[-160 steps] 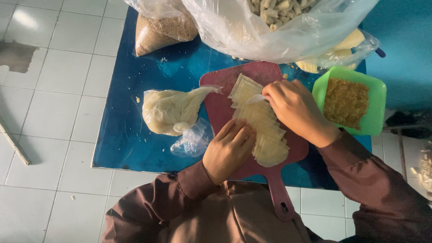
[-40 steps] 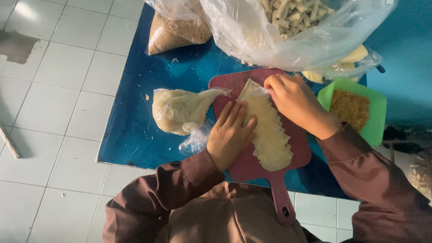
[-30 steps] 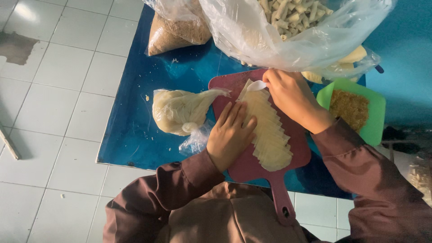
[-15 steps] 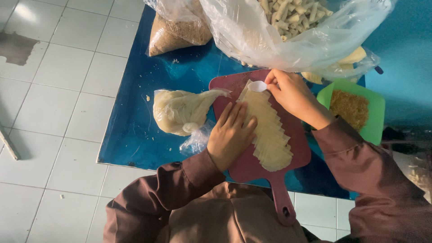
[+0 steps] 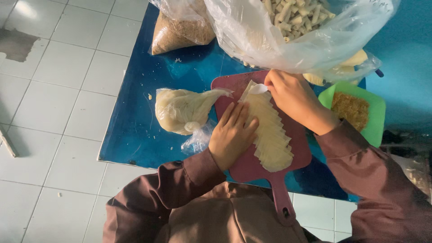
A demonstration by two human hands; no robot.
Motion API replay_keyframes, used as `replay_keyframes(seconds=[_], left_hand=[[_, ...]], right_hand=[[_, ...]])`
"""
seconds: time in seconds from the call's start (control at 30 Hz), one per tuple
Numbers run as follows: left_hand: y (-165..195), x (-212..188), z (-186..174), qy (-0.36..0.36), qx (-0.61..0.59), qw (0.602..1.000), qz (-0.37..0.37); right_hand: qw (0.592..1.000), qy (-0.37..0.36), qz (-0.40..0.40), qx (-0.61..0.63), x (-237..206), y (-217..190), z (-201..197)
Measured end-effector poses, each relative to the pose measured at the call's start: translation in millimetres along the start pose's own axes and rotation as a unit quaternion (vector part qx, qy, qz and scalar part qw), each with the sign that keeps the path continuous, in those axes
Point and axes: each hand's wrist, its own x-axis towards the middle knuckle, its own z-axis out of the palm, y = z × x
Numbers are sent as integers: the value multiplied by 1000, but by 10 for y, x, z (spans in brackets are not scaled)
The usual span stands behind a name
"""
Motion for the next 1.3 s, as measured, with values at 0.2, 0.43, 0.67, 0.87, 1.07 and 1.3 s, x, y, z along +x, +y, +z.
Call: replay_keyframes(seconds=[0.2, 0.43, 0.67, 0.87, 1.07, 1.3], left_hand=[[-7, 1, -6, 1, -18, 1000, 0], [14, 13, 1, 7, -7, 1000, 1], [-5, -15, -11, -2, -20, 1000, 2], [32, 1, -20, 10, -22, 1000, 0], [37, 4, -41, 13, -19, 1000, 2], [40, 4, -19, 13, -12, 1000, 0]], right_hand=[[999, 21, 0, -48, 24, 104, 86], [996, 26, 15, -85, 77, 189, 148], [999, 19, 35, 6, -112, 104, 77], [995, 27, 70, -72, -94, 112, 110], [997, 58, 35, -44, -113, 24, 117], [994, 51, 85, -36, -144, 27, 100]])
